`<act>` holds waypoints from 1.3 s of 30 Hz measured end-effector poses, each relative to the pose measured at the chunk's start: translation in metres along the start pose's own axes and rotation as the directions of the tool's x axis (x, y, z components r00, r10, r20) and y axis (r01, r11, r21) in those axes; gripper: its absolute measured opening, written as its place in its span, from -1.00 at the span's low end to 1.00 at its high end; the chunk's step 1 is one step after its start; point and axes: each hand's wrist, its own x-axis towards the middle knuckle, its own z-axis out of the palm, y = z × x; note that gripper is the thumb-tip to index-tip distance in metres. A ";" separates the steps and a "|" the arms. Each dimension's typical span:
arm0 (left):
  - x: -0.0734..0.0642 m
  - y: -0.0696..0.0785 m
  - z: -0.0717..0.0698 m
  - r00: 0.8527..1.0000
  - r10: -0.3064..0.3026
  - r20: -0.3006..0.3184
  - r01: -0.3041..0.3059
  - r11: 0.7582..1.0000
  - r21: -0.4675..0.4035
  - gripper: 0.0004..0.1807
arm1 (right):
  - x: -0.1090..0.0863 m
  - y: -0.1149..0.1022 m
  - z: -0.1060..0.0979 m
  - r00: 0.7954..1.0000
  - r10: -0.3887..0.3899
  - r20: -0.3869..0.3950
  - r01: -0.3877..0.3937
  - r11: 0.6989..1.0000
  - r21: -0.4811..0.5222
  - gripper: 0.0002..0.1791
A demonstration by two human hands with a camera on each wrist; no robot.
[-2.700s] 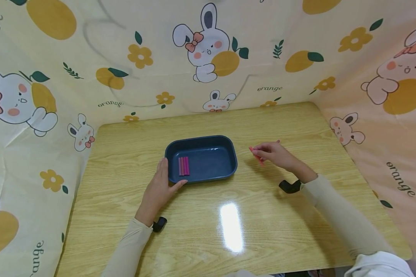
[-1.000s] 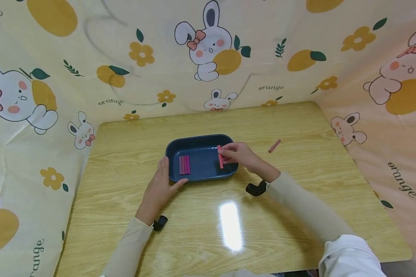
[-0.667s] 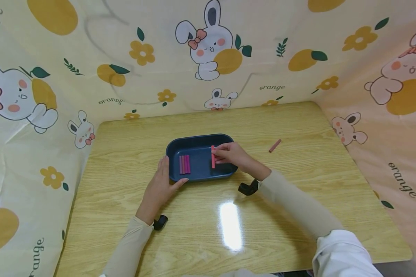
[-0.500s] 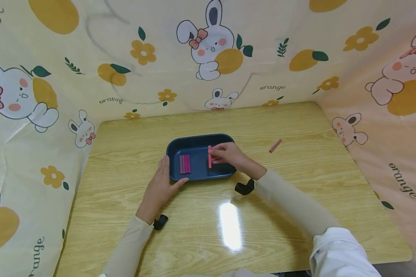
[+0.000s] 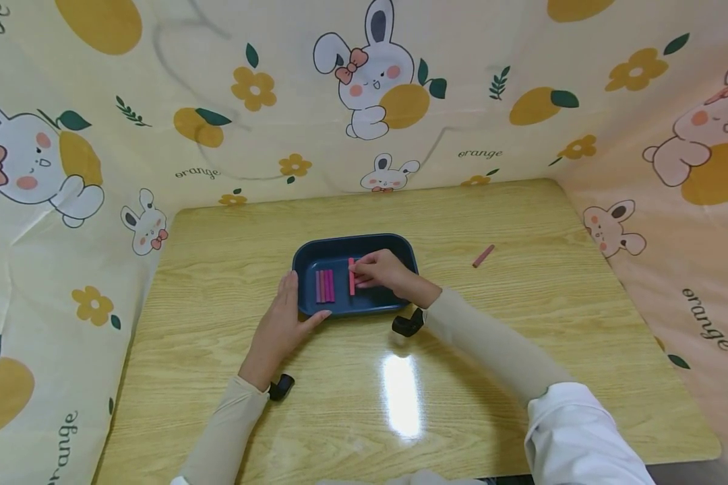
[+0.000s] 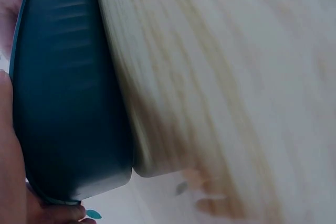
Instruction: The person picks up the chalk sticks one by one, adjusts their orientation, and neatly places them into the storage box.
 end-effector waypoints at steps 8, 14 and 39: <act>0.000 0.001 -0.002 1.000 -0.006 0.008 0.007 1.000 -0.004 0.18 | 0.012 0.001 0.011 0.999 0.042 0.026 -0.041 0.999 -0.032 -0.78; -0.001 0.000 0.001 1.000 -0.005 0.005 0.005 1.000 0.008 0.18 | 0.023 0.009 0.021 0.997 0.079 0.018 -0.078 0.996 -0.051 -0.79; 0.000 0.001 0.000 1.000 0.008 -0.015 -0.008 1.000 0.001 0.17 | 0.038 0.021 0.033 0.998 0.061 -0.016 -0.062 0.996 -0.059 -0.82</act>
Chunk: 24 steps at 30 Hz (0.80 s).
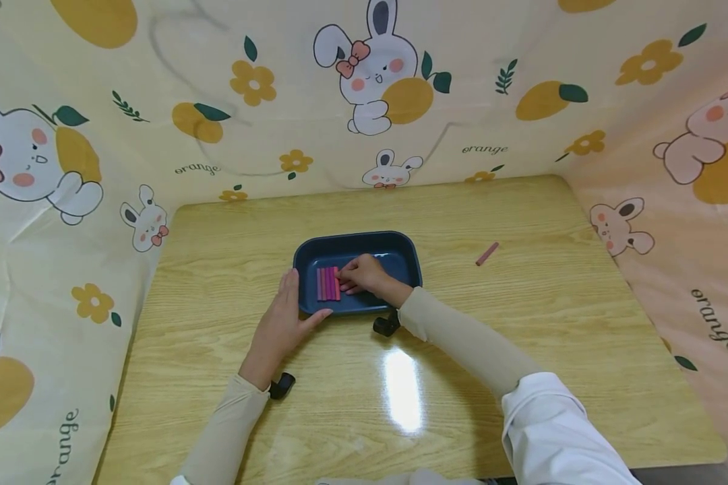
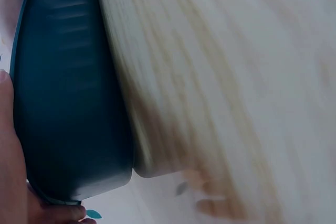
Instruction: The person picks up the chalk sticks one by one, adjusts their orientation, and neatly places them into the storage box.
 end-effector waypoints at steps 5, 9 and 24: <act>0.001 0.000 0.000 1.000 0.003 0.001 -0.003 1.000 0.002 0.17 | 0.001 0.001 0.000 1.000 -0.004 -0.007 0.004 1.000 -0.002 -0.82; 0.001 -0.001 0.001 1.000 0.005 -0.003 -0.005 1.000 0.010 0.17 | 0.000 0.001 0.000 1.000 -0.010 -0.013 0.009 1.000 -0.011 -0.82; 0.000 0.000 0.001 1.000 0.003 -0.005 -0.003 1.000 0.009 0.16 | -0.008 -0.005 -0.005 1.000 -0.005 -0.020 0.005 1.000 -0.002 -0.79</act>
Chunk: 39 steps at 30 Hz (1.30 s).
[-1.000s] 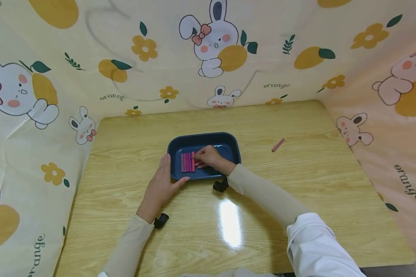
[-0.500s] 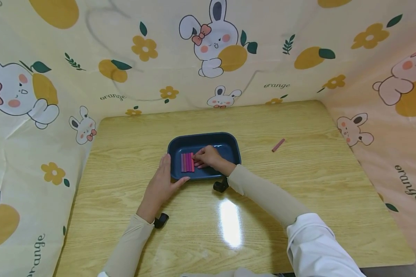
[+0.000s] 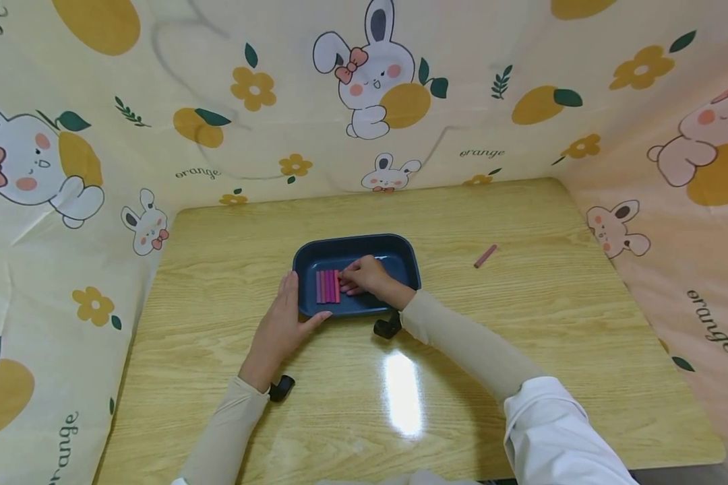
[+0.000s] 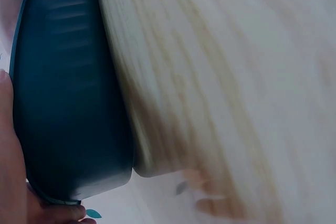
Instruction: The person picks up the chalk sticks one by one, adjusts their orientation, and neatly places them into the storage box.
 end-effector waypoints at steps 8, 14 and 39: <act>0.000 0.000 0.001 1.000 0.000 0.000 0.000 1.000 -0.003 0.17 | -0.010 0.000 -0.011 1.000 -0.020 0.022 0.019 0.999 0.035 -0.76; -0.001 0.001 0.001 1.000 -0.007 0.004 0.007 1.000 -0.003 0.18 | -0.021 -0.004 -0.034 0.991 -0.085 0.099 0.078 0.994 0.075 -0.69; -0.002 0.000 0.001 1.000 0.010 -0.007 -0.010 1.000 0.004 0.18 | -0.068 -0.023 -0.181 0.983 -0.181 -0.022 0.176 0.976 -0.128 -0.56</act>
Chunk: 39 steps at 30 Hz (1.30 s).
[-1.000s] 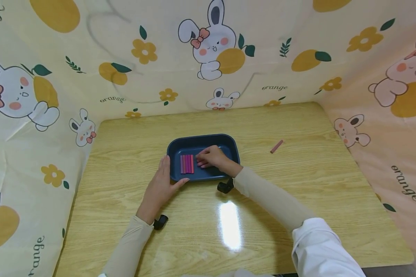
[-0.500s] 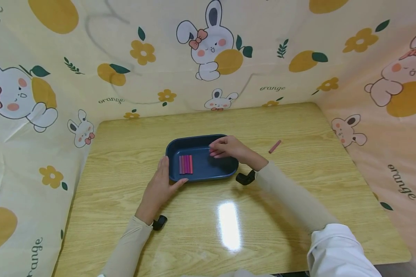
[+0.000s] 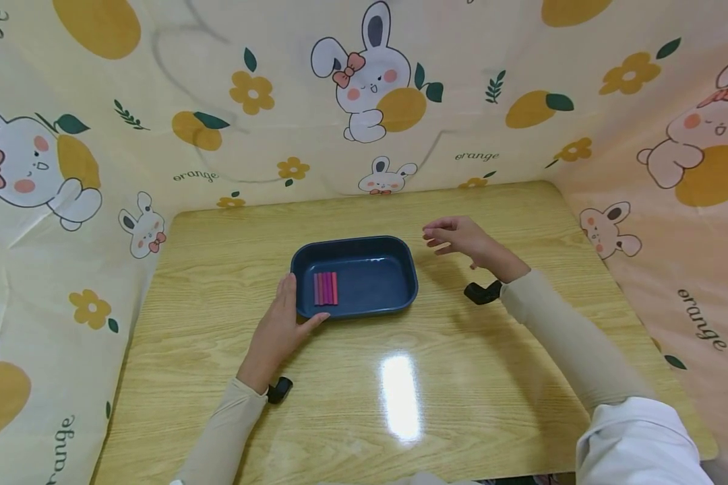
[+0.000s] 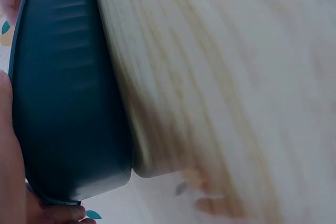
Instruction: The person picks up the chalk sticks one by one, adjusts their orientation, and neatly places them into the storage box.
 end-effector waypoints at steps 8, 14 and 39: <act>0.000 0.000 0.001 1.000 -0.020 0.009 0.020 1.000 -0.002 0.19 | -0.019 0.016 -0.049 0.998 0.004 -0.062 -0.015 0.985 -0.174 -0.56; -0.001 0.000 0.001 1.000 -0.026 0.014 0.026 1.000 -0.007 0.19 | -0.028 0.029 -0.067 0.989 -0.015 -0.149 -0.037 0.939 -0.342 -0.59; 0.000 0.000 0.002 1.000 -0.009 0.003 0.009 1.000 0.003 0.18 | -0.022 0.090 -0.080 0.928 0.251 -0.275 -0.307 0.934 -0.184 -0.53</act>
